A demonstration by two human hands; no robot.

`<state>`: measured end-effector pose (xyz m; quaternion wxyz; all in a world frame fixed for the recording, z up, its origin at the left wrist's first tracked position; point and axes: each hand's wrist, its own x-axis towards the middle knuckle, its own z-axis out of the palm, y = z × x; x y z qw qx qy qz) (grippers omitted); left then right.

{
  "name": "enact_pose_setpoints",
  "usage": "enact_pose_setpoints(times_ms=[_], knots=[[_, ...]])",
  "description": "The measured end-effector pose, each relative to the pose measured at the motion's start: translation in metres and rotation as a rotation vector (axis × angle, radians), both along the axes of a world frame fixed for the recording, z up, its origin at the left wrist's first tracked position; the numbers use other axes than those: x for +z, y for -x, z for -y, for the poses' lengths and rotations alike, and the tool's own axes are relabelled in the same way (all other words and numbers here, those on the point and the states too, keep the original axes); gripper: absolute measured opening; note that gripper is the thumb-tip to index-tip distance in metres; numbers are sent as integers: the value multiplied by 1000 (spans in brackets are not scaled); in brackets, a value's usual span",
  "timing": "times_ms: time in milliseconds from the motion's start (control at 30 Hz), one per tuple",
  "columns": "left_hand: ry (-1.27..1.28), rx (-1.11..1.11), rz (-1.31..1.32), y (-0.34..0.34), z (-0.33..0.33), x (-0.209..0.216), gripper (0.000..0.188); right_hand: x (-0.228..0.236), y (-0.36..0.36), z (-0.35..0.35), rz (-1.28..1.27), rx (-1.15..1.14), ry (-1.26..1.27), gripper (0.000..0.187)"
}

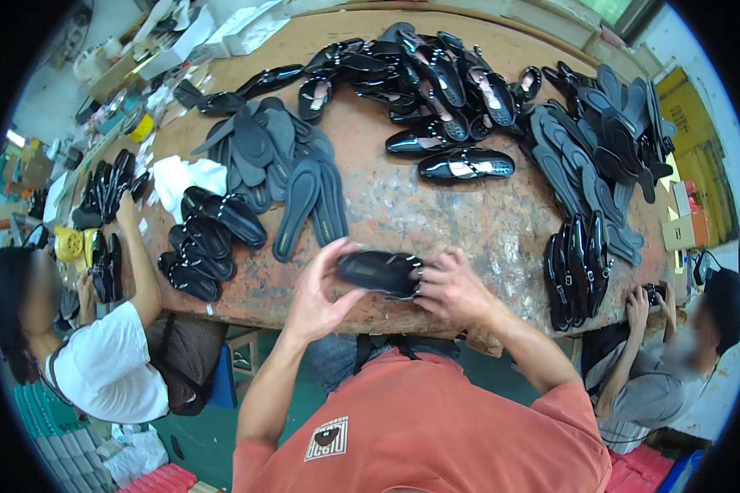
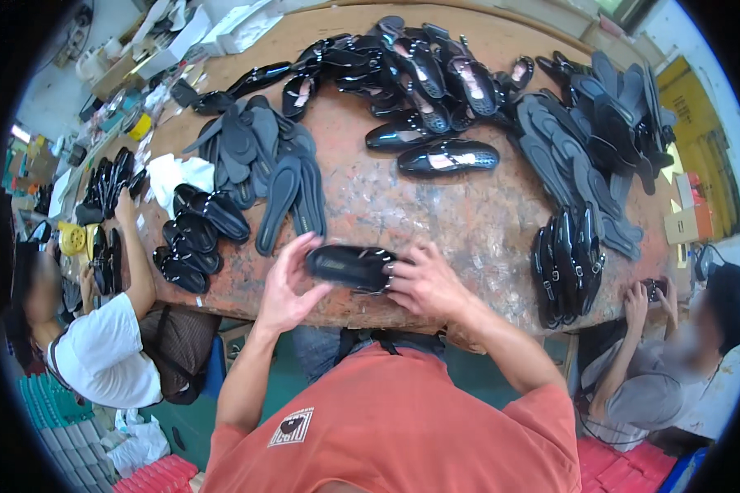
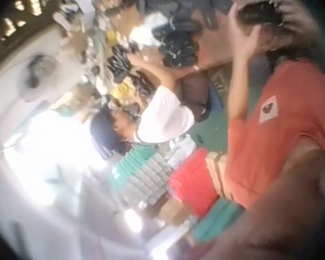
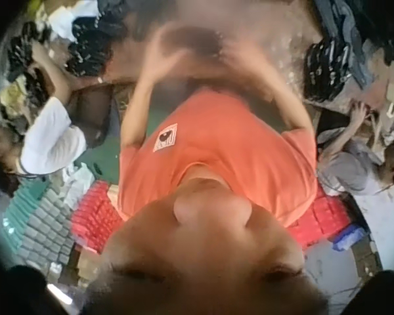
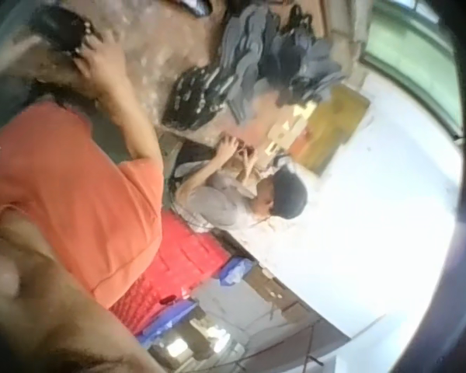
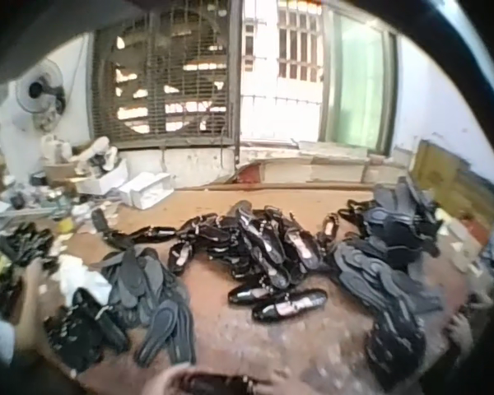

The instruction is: The person assembles black shoes by hand, inserting insoles into the shoe uppers and pressing them firmly into place. They handle the shoes one at a time, picking them from a pile, performing the assembly, and placing the finished units on the table.

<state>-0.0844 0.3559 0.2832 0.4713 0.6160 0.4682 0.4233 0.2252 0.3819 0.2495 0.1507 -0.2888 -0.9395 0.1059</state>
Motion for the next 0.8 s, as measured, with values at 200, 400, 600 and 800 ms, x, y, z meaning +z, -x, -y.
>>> enact_pose_setpoints(times_ms=[200, 400, 600, 800], knots=[[-403, -159, -112, -87, -35, 42, 52, 65, 7, -18, 780, -195, 469, 50], [-198, 48, -232, -57, -12, 37, 43, 50, 21, -36, 891, 133, 589, 41], [-16, -8, -380, 59, 34, -48, 16, 9, 172, -155, -188, 197, 107, 34], [20, 896, -26, 201, 62, -57, 20, 3, 258, -207, 392, 592, -201, 23]])
